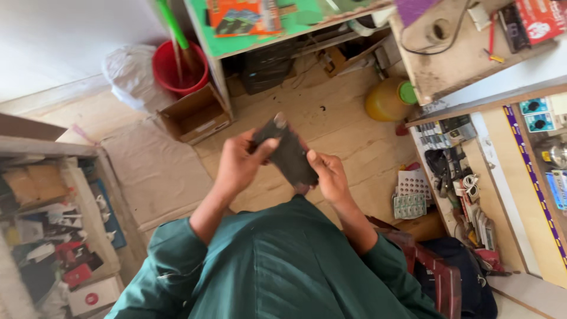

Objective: The person disassembles a smartphone, removes the back cover, and manipulates internal components using a metal pry tool and a red plastic spudger. They clean the back cover with the spudger and continue adjusting parts inside the phone chassis.

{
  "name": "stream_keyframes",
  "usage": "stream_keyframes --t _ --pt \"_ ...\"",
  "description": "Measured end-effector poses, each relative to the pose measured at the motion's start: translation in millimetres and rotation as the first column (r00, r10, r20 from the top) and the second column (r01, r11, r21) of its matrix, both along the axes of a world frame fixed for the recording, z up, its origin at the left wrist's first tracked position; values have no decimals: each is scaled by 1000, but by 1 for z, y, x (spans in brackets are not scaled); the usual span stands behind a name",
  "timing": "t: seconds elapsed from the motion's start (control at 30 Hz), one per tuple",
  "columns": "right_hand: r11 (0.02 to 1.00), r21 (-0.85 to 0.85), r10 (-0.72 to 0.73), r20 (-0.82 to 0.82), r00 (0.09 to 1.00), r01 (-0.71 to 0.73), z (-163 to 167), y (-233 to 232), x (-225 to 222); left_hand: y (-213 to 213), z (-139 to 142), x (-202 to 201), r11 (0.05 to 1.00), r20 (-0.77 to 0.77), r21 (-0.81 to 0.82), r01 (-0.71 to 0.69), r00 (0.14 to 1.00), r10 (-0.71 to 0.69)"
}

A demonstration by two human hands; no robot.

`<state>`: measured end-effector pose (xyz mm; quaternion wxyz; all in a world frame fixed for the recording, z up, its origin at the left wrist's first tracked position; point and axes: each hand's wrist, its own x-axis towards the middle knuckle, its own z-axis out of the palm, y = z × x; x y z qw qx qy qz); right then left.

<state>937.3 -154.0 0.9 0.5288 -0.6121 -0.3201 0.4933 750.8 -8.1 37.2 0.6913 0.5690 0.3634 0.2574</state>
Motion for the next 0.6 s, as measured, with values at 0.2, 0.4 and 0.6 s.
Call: stream_keyframes --t 0.2,0.4,0.6 --pt "997 49 -61 90 994 56 -3 -29 124 -61 -2 162 977 -187 210 27 982 13" --pt "967 120 -205 -161 965 225 1 -55 249 -88 -13 267 952 -190 257 169 974 -121" --pt "938 55 -340 -36 940 341 -4 -47 312 -73 -30 346 961 362 -269 61 931 42"
